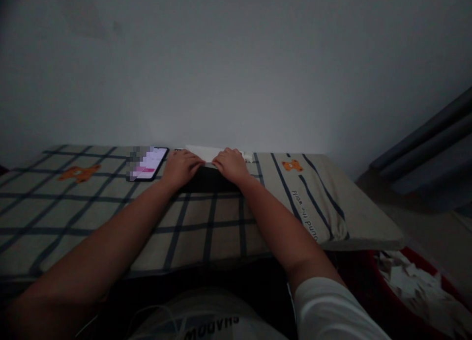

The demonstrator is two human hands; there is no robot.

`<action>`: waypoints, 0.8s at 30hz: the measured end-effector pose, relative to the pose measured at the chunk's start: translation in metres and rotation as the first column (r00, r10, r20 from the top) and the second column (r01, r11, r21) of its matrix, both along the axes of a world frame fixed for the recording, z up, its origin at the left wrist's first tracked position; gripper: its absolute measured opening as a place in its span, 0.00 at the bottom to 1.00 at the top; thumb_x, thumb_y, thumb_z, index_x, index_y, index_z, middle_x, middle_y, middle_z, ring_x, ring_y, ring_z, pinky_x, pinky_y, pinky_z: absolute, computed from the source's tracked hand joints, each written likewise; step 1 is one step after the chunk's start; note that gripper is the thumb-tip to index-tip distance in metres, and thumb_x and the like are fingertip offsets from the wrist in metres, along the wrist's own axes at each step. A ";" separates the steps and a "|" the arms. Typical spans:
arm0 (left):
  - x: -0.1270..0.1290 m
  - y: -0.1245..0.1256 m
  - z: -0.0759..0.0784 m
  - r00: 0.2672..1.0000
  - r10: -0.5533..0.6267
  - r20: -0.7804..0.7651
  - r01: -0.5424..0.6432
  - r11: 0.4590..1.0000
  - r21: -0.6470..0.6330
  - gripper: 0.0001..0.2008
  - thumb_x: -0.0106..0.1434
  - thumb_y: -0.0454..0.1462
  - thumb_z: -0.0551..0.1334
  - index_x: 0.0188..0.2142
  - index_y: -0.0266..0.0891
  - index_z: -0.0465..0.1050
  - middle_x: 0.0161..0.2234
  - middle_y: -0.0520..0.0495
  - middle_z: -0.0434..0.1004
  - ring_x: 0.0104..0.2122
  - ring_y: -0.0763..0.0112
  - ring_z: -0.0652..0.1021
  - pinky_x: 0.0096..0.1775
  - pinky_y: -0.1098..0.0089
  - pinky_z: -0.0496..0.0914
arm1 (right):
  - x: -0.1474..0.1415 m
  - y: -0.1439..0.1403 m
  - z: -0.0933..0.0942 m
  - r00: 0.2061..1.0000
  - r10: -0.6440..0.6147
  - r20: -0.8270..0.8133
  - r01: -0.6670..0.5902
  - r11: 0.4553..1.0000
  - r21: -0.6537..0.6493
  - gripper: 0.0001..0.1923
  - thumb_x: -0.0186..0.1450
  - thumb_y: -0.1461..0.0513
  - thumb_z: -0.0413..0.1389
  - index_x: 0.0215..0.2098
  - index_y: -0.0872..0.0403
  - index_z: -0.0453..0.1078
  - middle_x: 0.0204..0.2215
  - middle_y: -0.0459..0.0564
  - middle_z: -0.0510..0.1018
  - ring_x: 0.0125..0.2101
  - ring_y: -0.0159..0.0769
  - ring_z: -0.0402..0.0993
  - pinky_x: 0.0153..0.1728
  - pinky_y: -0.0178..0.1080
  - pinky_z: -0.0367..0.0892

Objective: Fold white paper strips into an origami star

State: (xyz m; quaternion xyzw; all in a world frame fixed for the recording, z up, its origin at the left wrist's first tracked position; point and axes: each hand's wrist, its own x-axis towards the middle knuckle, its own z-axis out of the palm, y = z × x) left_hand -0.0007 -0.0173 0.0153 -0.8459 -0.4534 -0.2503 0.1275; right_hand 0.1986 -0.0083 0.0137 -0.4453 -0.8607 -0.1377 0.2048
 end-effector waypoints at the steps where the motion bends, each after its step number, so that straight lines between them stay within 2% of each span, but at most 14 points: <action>1: -0.001 0.001 0.000 1.000 0.019 0.011 -0.019 1.000 -0.001 0.12 0.64 0.40 0.53 0.37 0.46 0.76 0.40 0.48 0.78 0.43 0.60 0.70 0.43 0.57 0.56 | 0.003 0.001 0.000 1.000 -0.015 -0.014 0.015 1.000 0.004 0.14 0.67 0.56 0.47 0.36 0.53 0.72 0.35 0.51 0.76 0.40 0.39 0.63 0.38 0.40 0.50; 7: -0.006 0.005 0.001 0.994 0.105 0.031 -0.104 0.994 -0.010 0.12 0.63 0.40 0.54 0.36 0.45 0.76 0.39 0.48 0.78 0.43 0.59 0.70 0.42 0.58 0.56 | 0.017 0.006 0.002 0.997 -0.068 -0.035 0.069 0.998 0.012 0.13 0.66 0.58 0.48 0.34 0.53 0.72 0.34 0.51 0.76 0.38 0.39 0.63 0.37 0.40 0.49; 12: -0.007 0.008 0.000 0.991 0.124 0.045 -0.123 0.992 -0.034 0.12 0.63 0.39 0.53 0.37 0.43 0.76 0.40 0.45 0.78 0.43 0.58 0.70 0.43 0.58 0.57 | 0.017 0.003 0.001 0.994 -0.075 -0.074 0.078 0.996 0.039 0.11 0.65 0.60 0.48 0.33 0.54 0.71 0.33 0.51 0.75 0.38 0.39 0.63 0.37 0.40 0.50; 17: -0.002 0.006 -0.005 0.996 0.057 0.064 -0.056 0.998 -0.015 0.12 0.63 0.39 0.53 0.37 0.43 0.76 0.39 0.45 0.77 0.42 0.57 0.70 0.44 0.57 0.56 | 0.008 0.001 -0.002 0.996 0.008 -0.084 -0.002 0.997 0.071 0.13 0.65 0.56 0.49 0.43 0.53 0.70 0.39 0.51 0.75 0.40 0.40 0.63 0.38 0.40 0.50; 21: 0.001 0.005 -0.008 0.994 -0.014 0.106 0.012 1.000 0.012 0.11 0.62 0.39 0.55 0.38 0.42 0.76 0.39 0.44 0.77 0.42 0.57 0.70 0.44 0.56 0.57 | 0.001 0.001 -0.005 1.000 0.002 -0.019 -0.001 0.999 0.043 0.12 0.66 0.59 0.48 0.37 0.53 0.72 0.36 0.51 0.76 0.40 0.39 0.63 0.38 0.40 0.50; 24: 0.001 0.003 -0.006 0.983 -0.042 0.178 0.033 0.998 0.054 0.12 0.61 0.40 0.57 0.41 0.42 0.75 0.41 0.43 0.76 0.44 0.56 0.69 0.45 0.56 0.57 | -0.001 0.001 -0.006 0.998 -0.045 -0.044 0.047 0.997 0.054 0.11 0.66 0.60 0.48 0.34 0.53 0.72 0.34 0.50 0.76 0.39 0.39 0.64 0.37 0.40 0.50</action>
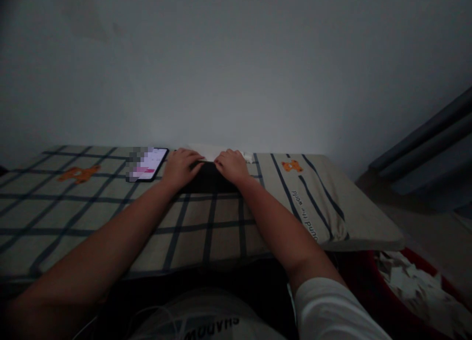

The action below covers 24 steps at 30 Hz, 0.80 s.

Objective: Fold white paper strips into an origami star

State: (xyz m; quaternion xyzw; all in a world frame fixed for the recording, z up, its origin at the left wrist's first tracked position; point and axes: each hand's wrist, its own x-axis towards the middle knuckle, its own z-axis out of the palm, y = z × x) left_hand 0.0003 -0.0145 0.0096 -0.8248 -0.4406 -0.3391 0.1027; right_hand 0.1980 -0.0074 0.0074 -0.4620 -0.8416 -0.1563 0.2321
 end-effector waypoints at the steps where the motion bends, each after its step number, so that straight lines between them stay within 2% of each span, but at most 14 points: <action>1: 0.000 -0.001 0.001 0.999 -0.003 0.040 0.003 1.000 0.012 0.12 0.60 0.40 0.57 0.41 0.41 0.75 0.41 0.42 0.75 0.45 0.55 0.68 0.46 0.56 0.57 | 0.000 0.000 0.000 1.000 -0.020 -0.019 0.020 1.000 0.013 0.11 0.65 0.60 0.48 0.34 0.53 0.72 0.34 0.50 0.76 0.38 0.38 0.64 0.37 0.40 0.50; 4: 0.004 -0.001 0.000 0.983 -0.036 0.183 0.041 0.999 -0.026 0.13 0.61 0.43 0.57 0.37 0.40 0.77 0.37 0.42 0.76 0.43 0.57 0.70 0.46 0.58 0.59 | -0.001 0.000 -0.001 0.994 -0.079 -0.073 0.084 0.995 0.057 0.11 0.65 0.60 0.48 0.33 0.54 0.71 0.33 0.50 0.76 0.38 0.38 0.65 0.37 0.40 0.50; 7: 0.010 0.001 -0.007 0.927 -0.067 0.369 0.146 0.971 -0.190 0.16 0.61 0.46 0.55 0.35 0.39 0.77 0.34 0.44 0.77 0.36 0.62 0.74 0.41 0.64 0.64 | -0.003 -0.002 -0.001 0.992 -0.104 -0.074 0.111 0.989 0.097 0.11 0.66 0.60 0.48 0.34 0.54 0.71 0.33 0.51 0.75 0.38 0.39 0.65 0.37 0.40 0.49; 9: 0.014 0.004 -0.013 0.861 0.006 0.509 0.188 0.926 -0.327 0.19 0.61 0.49 0.54 0.34 0.38 0.77 0.31 0.45 0.78 0.32 0.64 0.75 0.36 0.66 0.66 | -0.006 -0.004 0.001 0.995 -0.094 -0.039 0.098 0.988 0.117 0.11 0.66 0.61 0.47 0.35 0.54 0.71 0.34 0.51 0.75 0.38 0.39 0.65 0.36 0.41 0.49; 11: 0.017 0.008 -0.018 0.778 0.098 0.621 0.250 0.858 -0.449 0.22 0.59 0.52 0.55 0.32 0.36 0.77 0.29 0.45 0.78 0.26 0.66 0.74 0.30 0.68 0.66 | -0.009 -0.007 0.003 0.998 -0.064 0.015 0.061 0.990 0.127 0.12 0.66 0.60 0.46 0.36 0.55 0.71 0.34 0.52 0.75 0.38 0.39 0.64 0.36 0.41 0.49; 15: 0.019 0.013 -0.023 0.579 0.211 0.788 0.393 0.774 -0.496 0.18 0.56 0.49 0.59 0.30 0.35 0.74 0.31 0.43 0.77 0.26 0.69 0.75 0.24 0.72 0.67 | -0.017 -0.015 0.007 0.992 0.022 0.125 -0.037 0.992 0.124 0.14 0.67 0.60 0.45 0.37 0.55 0.72 0.33 0.53 0.75 0.39 0.40 0.63 0.36 0.42 0.49; 18: 0.018 0.016 -0.024 0.493 0.271 0.827 0.427 0.753 -0.501 0.12 0.54 0.43 0.62 0.26 0.34 0.72 0.28 0.45 0.76 0.26 0.71 0.75 0.25 0.74 0.69 | -0.021 -0.018 0.006 0.987 0.080 0.140 -0.096 0.989 0.111 0.16 0.68 0.57 0.44 0.39 0.55 0.72 0.34 0.54 0.75 0.39 0.40 0.63 0.36 0.42 0.49; 20: 0.017 0.017 -0.025 0.483 0.288 0.827 0.419 0.754 -0.507 0.11 0.54 0.41 0.61 0.25 0.34 0.72 0.25 0.47 0.74 0.25 0.73 0.75 0.26 0.74 0.69 | -0.021 -0.018 0.006 0.990 0.096 0.103 -0.107 0.988 0.111 0.17 0.68 0.55 0.43 0.42 0.54 0.71 0.35 0.53 0.75 0.39 0.40 0.63 0.37 0.41 0.50; 24: 0.013 0.020 -0.027 0.529 0.274 0.803 0.368 0.779 -0.508 0.10 0.55 0.40 0.60 0.25 0.34 0.72 0.23 0.48 0.73 0.24 0.73 0.75 0.27 0.73 0.71 | -0.019 -0.016 0.005 0.998 0.035 -0.057 -0.028 0.992 0.125 0.16 0.68 0.59 0.43 0.47 0.53 0.69 0.35 0.52 0.74 0.38 0.38 0.64 0.38 0.40 0.53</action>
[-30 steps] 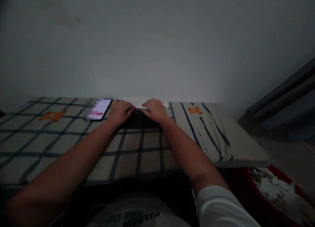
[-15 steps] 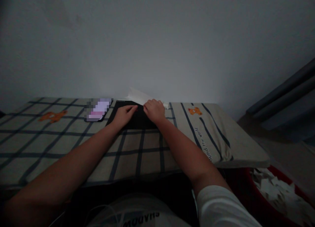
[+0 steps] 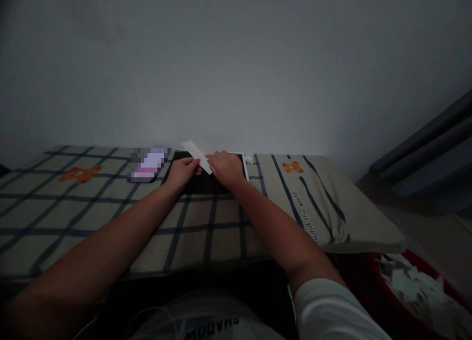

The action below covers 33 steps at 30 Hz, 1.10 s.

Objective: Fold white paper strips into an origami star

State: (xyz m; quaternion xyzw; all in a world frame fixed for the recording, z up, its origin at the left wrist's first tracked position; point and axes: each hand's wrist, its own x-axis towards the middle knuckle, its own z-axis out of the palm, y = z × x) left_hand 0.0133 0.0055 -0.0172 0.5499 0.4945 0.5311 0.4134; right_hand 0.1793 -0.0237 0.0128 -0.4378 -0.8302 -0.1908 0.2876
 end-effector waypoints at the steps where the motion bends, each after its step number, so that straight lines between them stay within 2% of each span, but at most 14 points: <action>1: -0.001 0.000 0.000 1.000 0.002 -0.016 -0.002 1.000 0.009 0.10 0.55 0.40 0.60 0.25 0.34 0.72 0.23 0.47 0.74 0.24 0.72 0.75 0.27 0.73 0.71 | 0.001 0.000 0.001 0.998 -0.028 -0.056 0.029 1.000 0.006 0.16 0.68 0.59 0.43 0.48 0.53 0.68 0.36 0.53 0.74 0.38 0.38 0.64 0.38 0.39 0.54; 5: -0.002 0.000 -0.001 0.993 0.002 -0.114 0.005 0.998 0.065 0.10 0.55 0.39 0.60 0.30 0.34 0.75 0.22 0.49 0.74 0.22 0.72 0.74 0.26 0.72 0.71 | 0.005 0.003 0.001 0.966 -0.095 -0.241 0.099 0.995 0.005 0.18 0.67 0.57 0.46 0.51 0.54 0.65 0.39 0.54 0.73 0.41 0.40 0.64 0.40 0.39 0.57; 9: -0.003 0.001 -0.002 0.992 -0.021 -0.124 0.032 0.996 0.087 0.14 0.55 0.41 0.60 0.37 0.34 0.75 0.24 0.48 0.75 0.23 0.70 0.75 0.27 0.70 0.71 | 0.005 0.006 -0.003 0.965 -0.011 -0.262 -0.012 0.996 -0.085 0.15 0.67 0.57 0.45 0.43 0.54 0.71 0.36 0.53 0.74 0.40 0.37 0.66 0.42 0.38 0.58; 13: -0.002 0.003 -0.005 0.992 -0.074 -0.100 0.086 0.989 0.121 0.15 0.54 0.43 0.61 0.36 0.35 0.76 0.29 0.47 0.77 0.28 0.67 0.76 0.33 0.67 0.71 | -0.001 0.007 -0.008 0.948 0.066 -0.312 -0.130 0.973 -0.188 0.15 0.67 0.58 0.46 0.38 0.54 0.73 0.35 0.50 0.76 0.39 0.34 0.69 0.41 0.35 0.61; 16: 0.002 0.001 -0.003 0.989 -0.149 0.015 0.146 0.982 0.124 0.13 0.52 0.41 0.63 0.35 0.36 0.75 0.32 0.47 0.77 0.33 0.67 0.75 0.39 0.66 0.70 | -0.005 0.009 -0.011 0.938 0.087 -0.335 -0.169 0.960 -0.224 0.13 0.65 0.58 0.48 0.39 0.54 0.73 0.38 0.49 0.77 0.40 0.33 0.70 0.41 0.35 0.62; 20: 0.008 -0.005 0.003 0.925 -0.272 0.264 0.255 0.962 0.098 0.14 0.48 0.35 0.63 0.37 0.35 0.70 0.36 0.46 0.76 0.38 0.69 0.75 0.44 0.65 0.67 | -0.007 0.013 -0.017 0.925 0.121 -0.360 -0.209 0.954 -0.214 0.12 0.64 0.61 0.50 0.41 0.52 0.74 0.41 0.50 0.77 0.44 0.34 0.70 0.46 0.37 0.63; 23: 0.010 -0.008 0.006 0.881 -0.363 0.303 0.337 0.932 0.134 0.17 0.48 0.31 0.62 0.40 0.35 0.68 0.41 0.45 0.74 0.41 0.68 0.74 0.47 0.65 0.65 | -0.006 0.017 -0.021 0.891 0.169 -0.421 -0.260 0.951 -0.170 0.12 0.64 0.62 0.50 0.40 0.53 0.74 0.42 0.50 0.77 0.44 0.34 0.71 0.48 0.37 0.62; 26: 0.009 -0.009 0.006 0.855 -0.430 0.288 0.400 0.902 0.161 0.19 0.49 0.31 0.61 0.42 0.37 0.66 0.42 0.46 0.73 0.43 0.68 0.73 0.46 0.65 0.65 | -0.005 0.018 -0.021 0.837 0.211 -0.505 -0.331 0.930 -0.161 0.12 0.63 0.61 0.50 0.38 0.54 0.75 0.39 0.51 0.78 0.41 0.33 0.72 0.47 0.36 0.64; 29: 0.007 -0.009 0.006 0.875 -0.397 0.277 0.374 0.918 0.135 0.18 0.50 0.33 0.61 0.42 0.39 0.65 0.41 0.47 0.72 0.42 0.68 0.73 0.44 0.65 0.67 | -0.004 0.017 -0.019 0.790 0.207 -0.577 -0.389 0.897 -0.209 0.11 0.63 0.60 0.51 0.36 0.54 0.75 0.37 0.50 0.78 0.40 0.33 0.73 0.45 0.37 0.65; 33: 0.005 -0.008 0.007 0.903 -0.329 0.274 0.322 0.944 0.072 0.19 0.51 0.36 0.60 0.44 0.41 0.65 0.42 0.48 0.72 0.42 0.67 0.73 0.41 0.67 0.69 | -0.005 0.018 -0.021 0.699 0.120 -0.705 -0.444 0.846 -0.296 0.11 0.61 0.57 0.54 0.36 0.53 0.75 0.35 0.49 0.79 0.37 0.35 0.75 0.42 0.38 0.67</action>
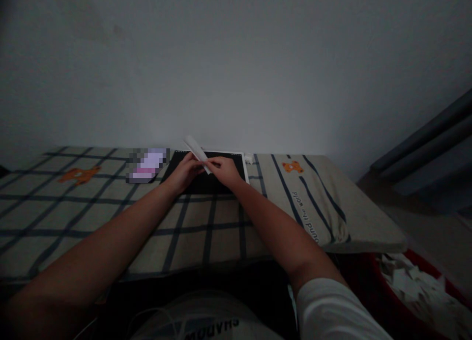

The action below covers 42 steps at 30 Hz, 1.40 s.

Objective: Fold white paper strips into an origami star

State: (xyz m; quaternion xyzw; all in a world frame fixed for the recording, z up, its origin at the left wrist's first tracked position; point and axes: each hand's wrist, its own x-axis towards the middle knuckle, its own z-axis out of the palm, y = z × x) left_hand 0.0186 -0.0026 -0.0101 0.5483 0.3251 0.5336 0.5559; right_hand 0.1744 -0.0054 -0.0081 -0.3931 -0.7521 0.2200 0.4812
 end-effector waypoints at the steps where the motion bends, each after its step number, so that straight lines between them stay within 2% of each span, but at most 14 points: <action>1: 0.000 0.000 0.000 1.000 -0.004 0.002 0.004 1.000 -0.008 0.19 0.52 0.37 0.60 0.46 0.41 0.65 0.42 0.48 0.72 0.42 0.67 0.73 0.41 0.67 0.69 | 0.000 0.002 -0.002 0.999 0.009 -0.042 -0.011 0.999 -0.041 0.12 0.60 0.56 0.54 0.36 0.54 0.75 0.35 0.49 0.79 0.36 0.35 0.75 0.41 0.38 0.67; 5: 0.002 0.002 -0.001 1.000 -0.004 0.012 0.004 1.000 -0.006 0.21 0.54 0.41 0.61 0.47 0.38 0.67 0.43 0.44 0.73 0.42 0.65 0.74 0.42 0.65 0.68 | 0.000 0.010 -0.008 0.973 0.085 -0.213 -0.122 0.979 -0.166 0.13 0.58 0.57 0.56 0.39 0.54 0.74 0.36 0.49 0.79 0.36 0.35 0.75 0.40 0.39 0.68; 8: 0.003 0.003 -0.003 0.999 0.030 -0.029 -0.029 0.999 0.029 0.20 0.54 0.44 0.62 0.45 0.37 0.69 0.42 0.44 0.75 0.40 0.64 0.74 0.42 0.64 0.68 | 0.000 0.010 -0.008 0.960 0.122 -0.253 -0.179 0.960 -0.214 0.14 0.56 0.57 0.57 0.39 0.55 0.73 0.34 0.49 0.79 0.34 0.34 0.75 0.38 0.38 0.69; 14: 0.000 0.006 -0.007 0.994 0.077 -0.081 -0.071 0.995 0.073 0.19 0.54 0.46 0.62 0.41 0.35 0.71 0.36 0.46 0.76 0.35 0.67 0.75 0.39 0.66 0.68 | 0.004 0.001 0.004 0.994 0.075 -0.084 -0.087 0.984 -0.153 0.16 0.60 0.53 0.53 0.31 0.56 0.75 0.26 0.46 0.77 0.29 0.31 0.72 0.33 0.34 0.66; 20: 0.001 0.005 -0.007 0.993 0.055 -0.108 -0.048 0.997 0.061 0.19 0.55 0.46 0.62 0.41 0.36 0.72 0.36 0.46 0.76 0.36 0.67 0.75 0.40 0.66 0.68 | 0.005 0.005 0.004 0.990 0.025 -0.141 -0.050 0.983 -0.177 0.13 0.58 0.55 0.56 0.32 0.56 0.75 0.27 0.47 0.78 0.28 0.31 0.71 0.33 0.34 0.65; 23: 0.002 0.002 -0.005 0.994 0.003 -0.113 0.002 0.999 0.047 0.19 0.55 0.46 0.61 0.42 0.36 0.71 0.38 0.45 0.76 0.37 0.66 0.75 0.41 0.65 0.68 | 0.004 0.006 0.002 0.988 0.018 -0.155 -0.048 0.980 -0.191 0.15 0.57 0.54 0.57 0.34 0.57 0.75 0.27 0.49 0.78 0.28 0.31 0.72 0.32 0.34 0.65; 28: 0.004 -0.001 -0.002 0.995 -0.051 -0.090 0.052 0.999 0.004 0.20 0.57 0.45 0.60 0.46 0.38 0.69 0.44 0.44 0.74 0.43 0.63 0.74 0.42 0.64 0.69 | 0.004 0.003 0.002 0.993 -0.023 -0.113 0.008 0.991 -0.131 0.15 0.59 0.54 0.54 0.34 0.56 0.76 0.29 0.49 0.78 0.30 0.33 0.73 0.33 0.35 0.66; 33: 0.008 -0.002 -0.005 0.990 -0.136 0.024 0.136 0.991 0.001 0.18 0.59 0.44 0.59 0.48 0.41 0.67 0.52 0.43 0.68 0.51 0.62 0.70 0.48 0.63 0.67 | 0.003 0.002 0.001 0.999 -0.036 0.016 0.034 0.995 0.090 0.10 0.59 0.57 0.55 0.30 0.53 0.76 0.32 0.49 0.78 0.35 0.34 0.73 0.39 0.36 0.66; 36: 0.011 -0.004 -0.006 0.988 -0.143 0.059 0.143 0.990 -0.003 0.17 0.60 0.44 0.58 0.48 0.43 0.66 0.53 0.44 0.67 0.52 0.63 0.68 0.51 0.62 0.64 | 0.000 0.002 -0.001 0.998 -0.042 0.048 0.034 0.988 0.153 0.09 0.60 0.59 0.54 0.29 0.53 0.76 0.34 0.49 0.78 0.37 0.33 0.73 0.41 0.36 0.66; 39: 0.010 -0.007 -0.003 0.991 -0.132 0.029 0.131 0.991 0.026 0.17 0.60 0.44 0.58 0.48 0.44 0.67 0.54 0.45 0.67 0.53 0.62 0.68 0.51 0.61 0.64 | -0.001 0.001 -0.002 0.999 -0.042 0.016 0.039 0.988 0.147 0.09 0.60 0.60 0.53 0.32 0.53 0.76 0.34 0.49 0.78 0.36 0.33 0.73 0.41 0.36 0.66; 42: 0.007 -0.007 -0.001 0.995 -0.093 -0.042 0.096 0.993 0.066 0.19 0.60 0.45 0.58 0.49 0.43 0.66 0.53 0.44 0.67 0.52 0.62 0.68 0.49 0.61 0.65 | 0.000 -0.001 0.000 0.996 -0.080 -0.045 0.082 0.996 0.042 0.12 0.60 0.57 0.54 0.34 0.54 0.75 0.30 0.49 0.78 0.31 0.34 0.73 0.36 0.36 0.66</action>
